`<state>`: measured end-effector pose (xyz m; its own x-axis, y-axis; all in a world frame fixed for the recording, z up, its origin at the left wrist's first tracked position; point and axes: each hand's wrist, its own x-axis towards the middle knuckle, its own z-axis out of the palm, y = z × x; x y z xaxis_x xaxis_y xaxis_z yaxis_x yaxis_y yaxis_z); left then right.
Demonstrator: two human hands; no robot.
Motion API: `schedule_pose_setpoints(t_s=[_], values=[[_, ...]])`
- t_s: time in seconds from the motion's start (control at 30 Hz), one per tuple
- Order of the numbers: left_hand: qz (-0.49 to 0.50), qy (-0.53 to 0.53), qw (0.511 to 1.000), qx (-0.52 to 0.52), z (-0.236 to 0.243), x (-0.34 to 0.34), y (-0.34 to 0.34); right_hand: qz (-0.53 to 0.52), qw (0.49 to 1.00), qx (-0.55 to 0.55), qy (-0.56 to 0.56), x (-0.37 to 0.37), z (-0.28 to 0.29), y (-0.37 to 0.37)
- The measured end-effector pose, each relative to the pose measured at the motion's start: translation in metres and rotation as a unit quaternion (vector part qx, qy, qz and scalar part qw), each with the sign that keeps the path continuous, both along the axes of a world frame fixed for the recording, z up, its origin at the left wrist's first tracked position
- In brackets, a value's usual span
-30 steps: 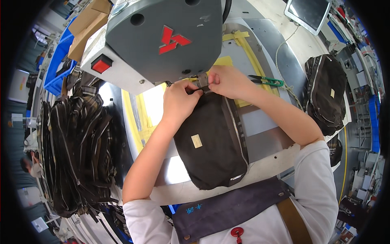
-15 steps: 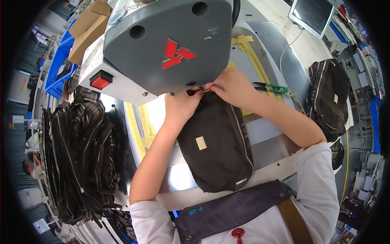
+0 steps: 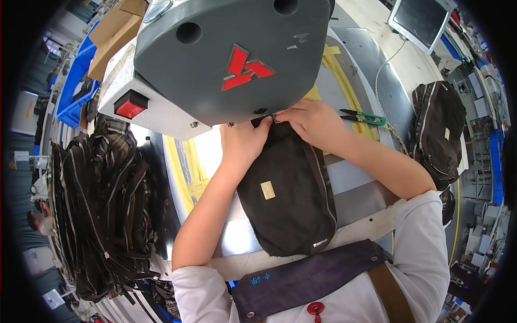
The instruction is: The person aligns the zipper of a dark plaid bag with the fabric edge and sews it using an industrial sewing machine. They repeat this process for multiple bags, moving finished items to a stack on the right and picking up new ones from a pile on the left.
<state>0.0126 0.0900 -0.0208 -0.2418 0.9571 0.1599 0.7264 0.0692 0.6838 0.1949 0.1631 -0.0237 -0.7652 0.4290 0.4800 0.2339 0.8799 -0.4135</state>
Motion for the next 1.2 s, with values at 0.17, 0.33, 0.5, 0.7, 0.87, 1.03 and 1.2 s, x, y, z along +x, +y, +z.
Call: schedule_pose_setpoints(t_s=[0.17,0.33,0.5,0.7,0.87,1.03,1.2], values=[[0.004,0.005,1.000,-0.009,0.002,0.001,0.001,0.014,0.995,0.086,-0.052,-0.002,0.002,0.000],[0.023,0.021,1.000,0.001,-0.005,0.000,0.001,0.017,0.990,0.105,-0.093,-0.001,0.005,-0.004],[0.005,0.028,0.999,0.032,-0.013,-0.004,0.002,0.044,0.984,0.154,-0.077,0.000,0.006,-0.003],[-0.016,0.013,0.999,0.047,-0.007,-0.005,0.000,0.043,0.974,0.197,-0.103,-0.003,0.009,-0.007],[-0.054,0.177,0.976,0.114,0.012,0.002,-0.028,0.025,0.981,0.163,-0.104,0.000,0.009,-0.010],[-0.165,0.170,0.962,0.134,0.004,-0.004,-0.036,0.007,0.987,0.136,-0.090,-0.002,0.004,-0.010],[-0.184,0.157,0.963,0.121,0.014,-0.006,-0.035,-0.124,0.990,-0.071,0.011,-0.003,0.006,-0.007]])
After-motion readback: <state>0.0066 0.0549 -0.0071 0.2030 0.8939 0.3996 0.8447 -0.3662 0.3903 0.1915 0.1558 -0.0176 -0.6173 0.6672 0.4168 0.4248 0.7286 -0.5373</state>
